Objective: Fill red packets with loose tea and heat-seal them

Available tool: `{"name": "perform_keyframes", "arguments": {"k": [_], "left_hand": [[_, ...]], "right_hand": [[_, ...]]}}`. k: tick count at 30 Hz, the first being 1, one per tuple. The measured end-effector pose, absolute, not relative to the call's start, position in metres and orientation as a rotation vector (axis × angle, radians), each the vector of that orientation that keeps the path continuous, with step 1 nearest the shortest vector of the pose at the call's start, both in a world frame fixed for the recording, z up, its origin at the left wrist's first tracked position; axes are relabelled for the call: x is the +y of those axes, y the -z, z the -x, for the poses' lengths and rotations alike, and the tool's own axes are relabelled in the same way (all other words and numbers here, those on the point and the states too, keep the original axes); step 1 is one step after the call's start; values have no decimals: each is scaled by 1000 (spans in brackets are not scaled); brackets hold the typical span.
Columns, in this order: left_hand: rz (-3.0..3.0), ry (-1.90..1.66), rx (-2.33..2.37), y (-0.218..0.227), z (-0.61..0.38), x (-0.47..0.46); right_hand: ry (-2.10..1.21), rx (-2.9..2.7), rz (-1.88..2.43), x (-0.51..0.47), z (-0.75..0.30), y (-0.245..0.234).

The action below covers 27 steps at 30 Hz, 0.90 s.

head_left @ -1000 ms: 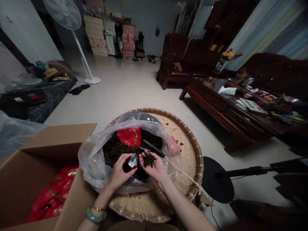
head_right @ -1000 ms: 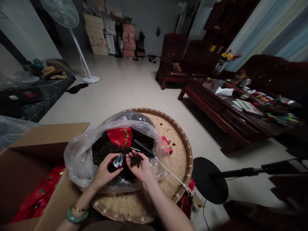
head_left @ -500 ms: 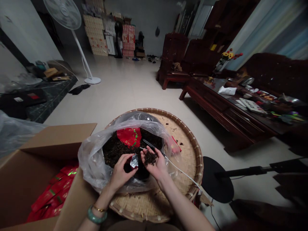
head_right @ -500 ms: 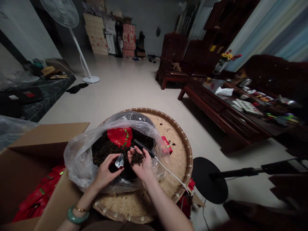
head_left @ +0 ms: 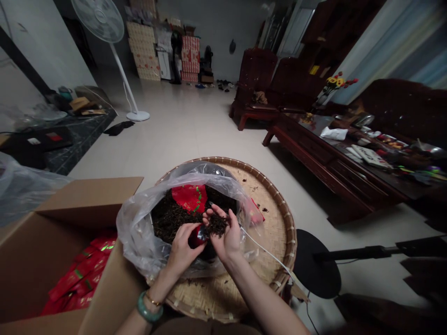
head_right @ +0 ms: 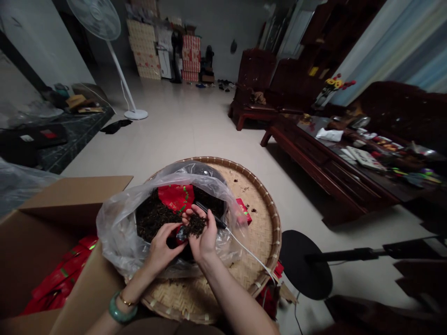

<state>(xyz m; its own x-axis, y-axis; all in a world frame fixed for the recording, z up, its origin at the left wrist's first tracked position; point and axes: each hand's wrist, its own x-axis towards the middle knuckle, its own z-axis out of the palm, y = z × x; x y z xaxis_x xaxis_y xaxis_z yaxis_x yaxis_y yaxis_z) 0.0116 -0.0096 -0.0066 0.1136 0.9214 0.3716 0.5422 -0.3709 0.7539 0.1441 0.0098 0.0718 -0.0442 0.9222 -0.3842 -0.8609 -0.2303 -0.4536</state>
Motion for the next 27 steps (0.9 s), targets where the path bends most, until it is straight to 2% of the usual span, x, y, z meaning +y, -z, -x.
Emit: {"name": "perform_keyframes", "arguments": {"k": [27], "left_hand": [[-1916,-1187,1463,14,-12,-6]], "right_hand": [[-1343,-885,810,-2,-135,-43]]}}
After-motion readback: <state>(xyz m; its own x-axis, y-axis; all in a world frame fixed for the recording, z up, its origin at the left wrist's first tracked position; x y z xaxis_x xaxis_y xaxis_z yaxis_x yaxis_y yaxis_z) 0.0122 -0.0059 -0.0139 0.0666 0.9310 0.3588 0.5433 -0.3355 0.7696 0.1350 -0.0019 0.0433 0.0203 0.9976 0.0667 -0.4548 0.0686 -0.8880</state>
